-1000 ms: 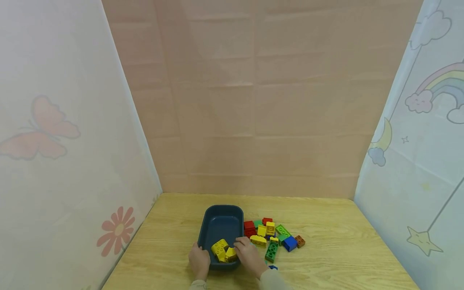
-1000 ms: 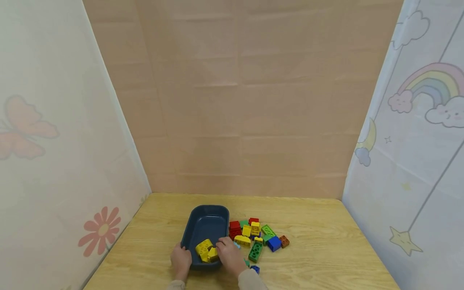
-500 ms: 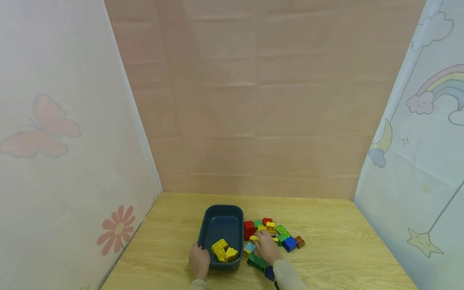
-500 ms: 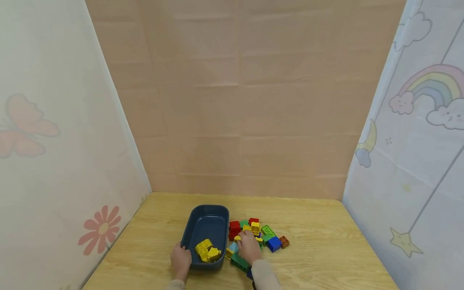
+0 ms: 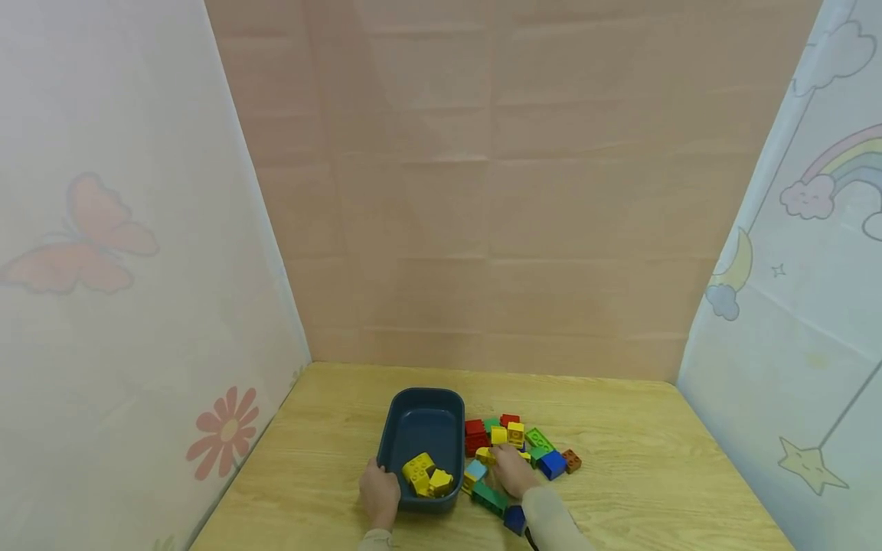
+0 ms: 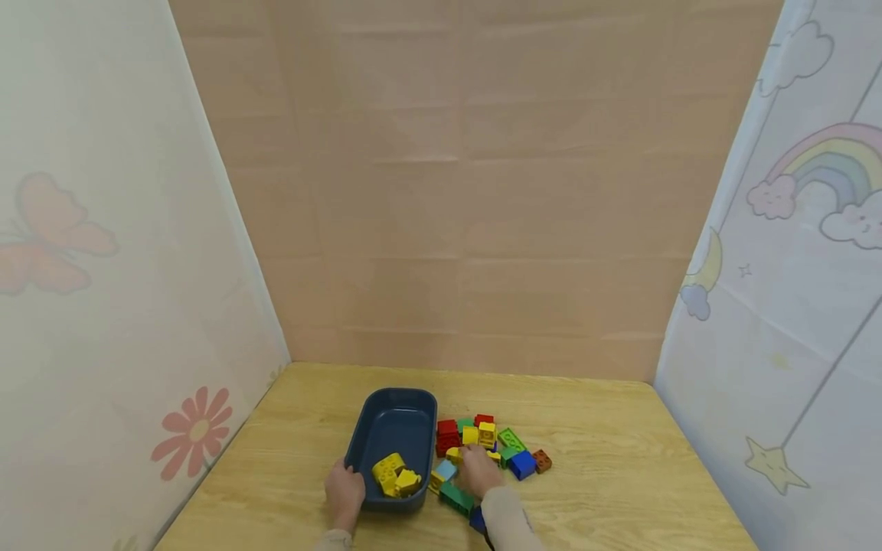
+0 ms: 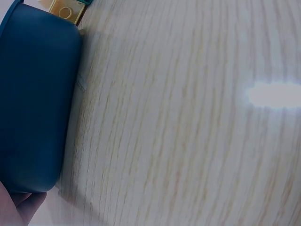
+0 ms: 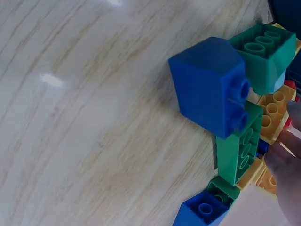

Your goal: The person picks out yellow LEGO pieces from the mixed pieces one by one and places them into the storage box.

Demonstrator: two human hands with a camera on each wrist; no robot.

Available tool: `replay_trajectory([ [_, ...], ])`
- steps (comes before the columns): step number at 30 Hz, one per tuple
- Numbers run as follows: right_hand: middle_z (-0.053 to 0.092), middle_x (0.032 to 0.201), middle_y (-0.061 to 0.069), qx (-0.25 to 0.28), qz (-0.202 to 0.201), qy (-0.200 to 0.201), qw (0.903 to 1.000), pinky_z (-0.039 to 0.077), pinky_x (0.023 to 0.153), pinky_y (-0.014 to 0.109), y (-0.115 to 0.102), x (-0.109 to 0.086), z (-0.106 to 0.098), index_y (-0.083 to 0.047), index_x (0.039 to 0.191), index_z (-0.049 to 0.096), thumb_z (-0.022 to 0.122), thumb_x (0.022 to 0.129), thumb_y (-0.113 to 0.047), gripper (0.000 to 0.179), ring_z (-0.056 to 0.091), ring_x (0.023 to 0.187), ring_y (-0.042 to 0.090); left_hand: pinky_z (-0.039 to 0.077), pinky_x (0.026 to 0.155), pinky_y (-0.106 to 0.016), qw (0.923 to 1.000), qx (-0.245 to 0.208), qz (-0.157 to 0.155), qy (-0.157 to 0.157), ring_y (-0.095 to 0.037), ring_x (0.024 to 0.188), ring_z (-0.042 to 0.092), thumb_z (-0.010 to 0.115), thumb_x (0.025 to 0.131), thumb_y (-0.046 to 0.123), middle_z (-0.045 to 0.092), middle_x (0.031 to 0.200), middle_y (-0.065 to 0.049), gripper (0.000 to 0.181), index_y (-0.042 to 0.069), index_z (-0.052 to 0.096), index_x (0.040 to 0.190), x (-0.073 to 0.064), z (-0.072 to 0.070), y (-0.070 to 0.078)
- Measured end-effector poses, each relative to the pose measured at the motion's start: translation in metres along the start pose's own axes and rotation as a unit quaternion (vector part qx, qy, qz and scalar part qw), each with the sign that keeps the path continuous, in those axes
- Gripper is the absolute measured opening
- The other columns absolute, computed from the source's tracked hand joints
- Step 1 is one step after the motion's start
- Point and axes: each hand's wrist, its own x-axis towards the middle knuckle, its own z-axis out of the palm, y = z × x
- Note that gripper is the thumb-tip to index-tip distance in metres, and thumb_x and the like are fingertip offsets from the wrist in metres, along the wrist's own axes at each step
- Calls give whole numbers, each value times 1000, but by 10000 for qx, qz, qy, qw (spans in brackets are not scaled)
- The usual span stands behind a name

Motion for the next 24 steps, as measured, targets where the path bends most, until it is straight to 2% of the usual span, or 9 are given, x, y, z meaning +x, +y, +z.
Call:
replay_trajectory([
  [4, 59, 91, 16, -54, -104, -65, 9999, 48, 71, 39, 1, 0, 1, 9, 95, 61, 55, 77, 11, 19, 56, 85, 32, 47, 71, -50, 10000, 0, 2, 10, -40, 90, 57, 52, 74, -9, 60, 99, -26, 38, -14, 51, 112, 0, 0, -1],
  [9, 58, 80, 10, 61, 83, -56, 9999, 50, 64, 32, 1, 1, 1, 6, 85, 65, 56, 72, 19, 21, 58, 75, 26, 47, 72, -50, 10000, -13, 43, 53, -40, 90, 57, 52, 74, -9, 60, 98, -27, 36, -14, 53, 110, 0, 0, 0],
  [17, 55, 73, 7, -73, 304, -216, 9993, 48, 58, 29, 4, 3, 5, 2, 77, 64, 57, 74, 16, 16, 55, 68, 19, 47, 70, -50, 9998, 4, 141, 117, -40, 88, 58, 53, 73, -9, 61, 96, -26, 35, -14, 54, 108, -1, 0, 0],
  [21, 52, 69, 3, -104, 251, -13, 9996, 44, 52, 26, 2, 2, 5, 1, 73, 63, 56, 76, 14, 16, 52, 63, 14, 47, 70, -49, 9999, 15, 110, 75, -40, 88, 58, 53, 74, -9, 61, 96, -26, 35, -14, 54, 108, -1, -1, 0],
  [24, 49, 66, 1, -270, 29, 476, 9985, 42, 49, 23, 0, 2, 4, 0, 68, 62, 56, 75, 14, 17, 50, 59, 12, 47, 70, -49, 9999, 20, 89, 56, -40, 88, 58, 52, 74, -9, 61, 96, -27, 34, -14, 54, 108, 0, -1, 1],
])
